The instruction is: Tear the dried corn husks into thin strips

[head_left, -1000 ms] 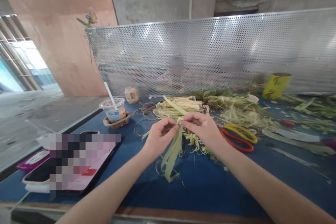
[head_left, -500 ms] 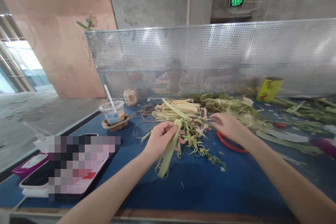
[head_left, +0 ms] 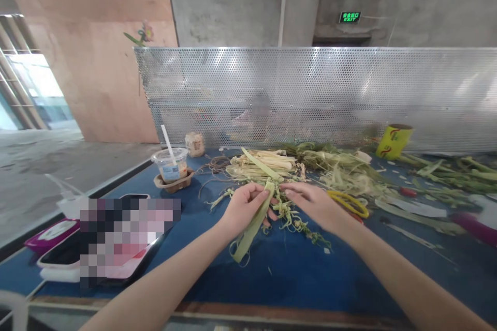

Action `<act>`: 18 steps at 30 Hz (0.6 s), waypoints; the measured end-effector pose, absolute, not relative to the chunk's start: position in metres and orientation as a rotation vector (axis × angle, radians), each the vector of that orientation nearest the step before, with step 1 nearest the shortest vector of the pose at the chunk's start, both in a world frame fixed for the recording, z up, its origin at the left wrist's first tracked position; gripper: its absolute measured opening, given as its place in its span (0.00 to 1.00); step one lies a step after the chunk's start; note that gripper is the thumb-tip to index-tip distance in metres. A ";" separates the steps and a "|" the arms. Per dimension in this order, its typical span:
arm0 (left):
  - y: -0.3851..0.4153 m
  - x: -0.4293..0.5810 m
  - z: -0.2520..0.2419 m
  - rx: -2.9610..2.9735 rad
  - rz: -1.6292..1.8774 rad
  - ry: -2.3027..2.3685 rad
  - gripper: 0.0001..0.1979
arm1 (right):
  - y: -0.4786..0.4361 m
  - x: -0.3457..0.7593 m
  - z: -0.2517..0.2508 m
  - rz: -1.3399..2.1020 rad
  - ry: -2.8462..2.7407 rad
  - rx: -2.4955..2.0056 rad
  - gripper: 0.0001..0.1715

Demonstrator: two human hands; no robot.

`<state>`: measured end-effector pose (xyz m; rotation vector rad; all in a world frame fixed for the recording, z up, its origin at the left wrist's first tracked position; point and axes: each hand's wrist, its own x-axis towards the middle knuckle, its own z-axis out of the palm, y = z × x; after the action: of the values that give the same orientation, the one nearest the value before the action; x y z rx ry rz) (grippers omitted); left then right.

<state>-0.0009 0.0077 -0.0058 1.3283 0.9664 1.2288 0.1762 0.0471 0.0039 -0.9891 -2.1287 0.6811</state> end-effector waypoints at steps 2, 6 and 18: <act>0.007 0.000 -0.005 1.341 1.236 0.957 0.10 | 0.041 0.153 0.007 0.881 -2.171 -0.783 0.18; 0.007 -0.005 -0.004 1.338 1.284 0.925 0.10 | 0.048 0.125 0.006 0.978 -2.092 -0.715 0.20; 0.006 -0.007 -0.006 1.335 1.151 0.951 0.15 | 0.055 0.122 -0.005 0.970 -1.825 -0.720 0.16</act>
<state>-0.0072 0.0056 -0.0065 1.3349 0.9505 1.1513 0.1223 0.0552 -0.0050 -0.7202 -1.8245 0.9702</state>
